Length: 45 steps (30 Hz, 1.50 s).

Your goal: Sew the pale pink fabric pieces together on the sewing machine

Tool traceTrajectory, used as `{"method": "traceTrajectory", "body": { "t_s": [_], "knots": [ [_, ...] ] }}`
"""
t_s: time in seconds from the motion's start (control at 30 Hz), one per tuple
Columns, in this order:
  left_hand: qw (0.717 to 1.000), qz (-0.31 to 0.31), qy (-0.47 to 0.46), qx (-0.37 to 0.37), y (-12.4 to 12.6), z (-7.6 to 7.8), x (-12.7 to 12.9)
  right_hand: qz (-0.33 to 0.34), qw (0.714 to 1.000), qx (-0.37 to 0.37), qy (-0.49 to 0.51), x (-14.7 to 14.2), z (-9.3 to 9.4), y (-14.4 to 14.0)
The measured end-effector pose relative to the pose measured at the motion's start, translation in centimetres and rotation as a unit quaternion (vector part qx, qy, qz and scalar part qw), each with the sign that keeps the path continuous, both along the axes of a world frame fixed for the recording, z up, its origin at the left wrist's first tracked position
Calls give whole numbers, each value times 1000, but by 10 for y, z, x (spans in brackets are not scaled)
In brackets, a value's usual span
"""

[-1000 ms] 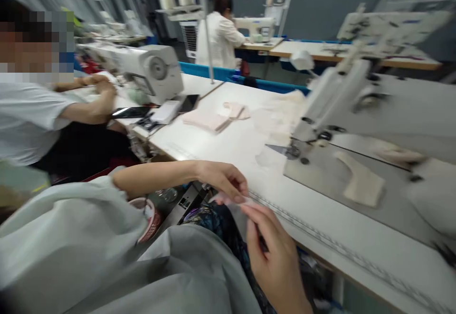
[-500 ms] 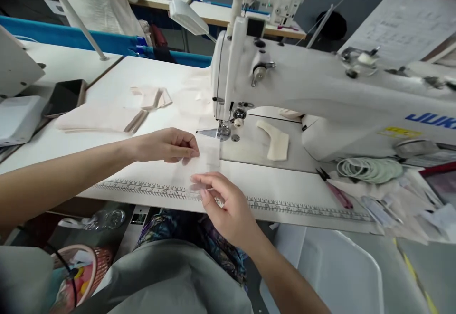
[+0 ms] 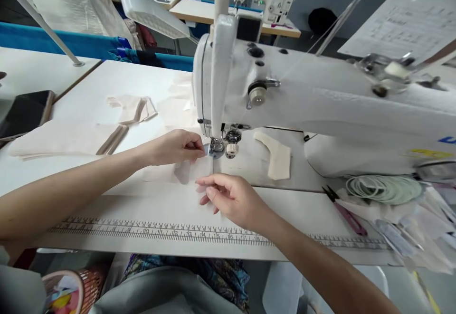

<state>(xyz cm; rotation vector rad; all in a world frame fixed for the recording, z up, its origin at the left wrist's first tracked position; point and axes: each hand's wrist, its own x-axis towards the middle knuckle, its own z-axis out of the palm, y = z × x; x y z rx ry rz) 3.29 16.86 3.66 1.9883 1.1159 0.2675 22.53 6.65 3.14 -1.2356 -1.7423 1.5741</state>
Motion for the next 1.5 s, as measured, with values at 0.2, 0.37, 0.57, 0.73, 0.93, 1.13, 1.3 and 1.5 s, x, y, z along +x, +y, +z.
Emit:
{"method": "traceTrajectory", "body": {
  "t_s": [0.2, 0.37, 0.57, 0.73, 0.93, 1.13, 1.3, 1.5],
  "knots": [
    [997, -2, 13, 77, 2, -5, 2, -5, 999, -13, 35, 5, -6, 2],
    [994, -3, 58, 88, 4, -3, 4, -2, 998, -45, 33, 10, -8, 2],
    [994, -10, 72, 85, 3, -6, 4, 0, 998, -48, 26, 9, -9, 4],
    [990, -1, 99, 105, 2, -9, 6, -6, 998, -53, 30, 8, -12, 2],
    [986, -3, 111, 122, 0, -8, 7, -9, 997, -69, 33, 7, -15, 1],
    [983, -1, 124, 132, 1, -11, 7, -14, 995, -90, 33, 6, -12, 4],
    [983, -2, 130, 129, 1, -12, 7, -12, 996, -85, 17, 7, -12, 4],
    [982, -3, 133, 135, 1, -13, 7, -1, 995, -95, 11, 11, -13, 3]
  ]
}}
